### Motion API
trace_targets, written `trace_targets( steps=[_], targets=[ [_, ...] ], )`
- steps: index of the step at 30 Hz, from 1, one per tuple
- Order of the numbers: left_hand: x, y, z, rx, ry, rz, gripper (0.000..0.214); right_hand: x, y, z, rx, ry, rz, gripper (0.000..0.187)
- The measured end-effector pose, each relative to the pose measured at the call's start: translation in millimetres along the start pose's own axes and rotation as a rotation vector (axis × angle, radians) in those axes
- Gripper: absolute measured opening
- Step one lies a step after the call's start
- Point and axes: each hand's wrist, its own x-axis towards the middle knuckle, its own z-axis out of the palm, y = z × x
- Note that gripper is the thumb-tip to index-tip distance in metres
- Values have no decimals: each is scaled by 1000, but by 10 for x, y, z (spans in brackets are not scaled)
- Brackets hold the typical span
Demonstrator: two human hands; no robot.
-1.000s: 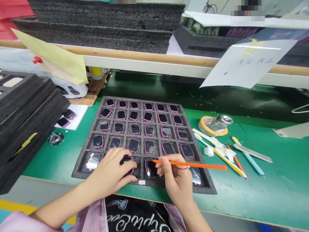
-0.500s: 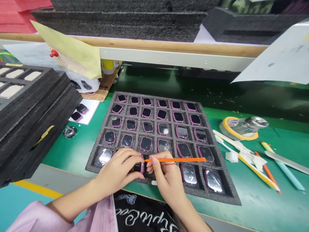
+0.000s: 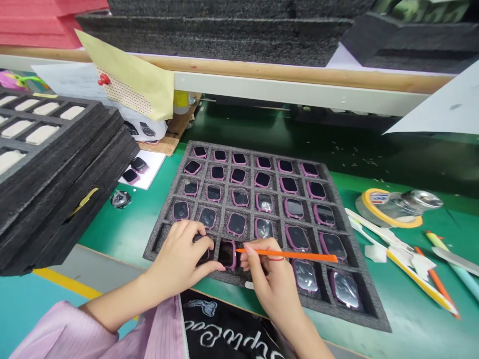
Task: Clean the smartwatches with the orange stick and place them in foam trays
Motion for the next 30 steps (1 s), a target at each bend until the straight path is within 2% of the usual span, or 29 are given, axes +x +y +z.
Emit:
trace_targets(
  steps=[5, 11, 15, 23, 30],
  targets=[
    [-118, -127, -164, -9, -42, 83, 22, 10, -128, 80, 103, 105, -45, 10],
    [-276, -255, -93, -100, 93, 131, 18, 100, -218, 367, 176, -95, -42, 8],
    [-301, -278, -30, -125, 141, 125, 17, 130, -195, 481, 139, -155, -29, 9],
    [-290, -265, -60, -215, 76, -20, 42, 94, -125, 484, 47, -139, -68, 8],
    [-289, -260, -92, -185, 69, -9, 46, 123, -136, 462, 68, -173, -93, 8]
  ],
)
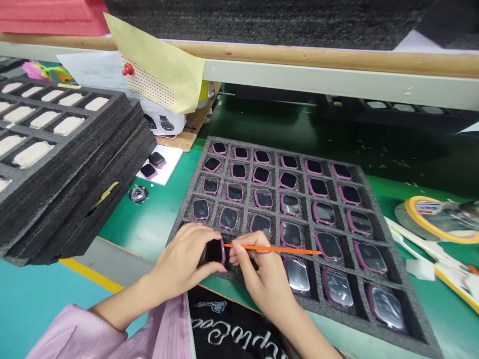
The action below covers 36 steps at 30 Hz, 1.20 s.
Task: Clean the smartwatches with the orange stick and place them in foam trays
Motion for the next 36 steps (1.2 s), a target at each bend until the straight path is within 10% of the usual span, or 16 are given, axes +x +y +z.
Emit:
trace_targets(
  steps=[6, 14, 36],
  targets=[
    [7, -65, -211, 191, -126, -18, 29, -34, -66, 59, 161, 144, 27, 9],
    [-64, -190, -407, 278, -203, 23, 26, 67, -209, 274, 260, -28, 59, 9],
    [-294, -420, -207, -154, 97, -123, 43, 169, -144, 386, 261, -113, 233, 22]
  ],
)
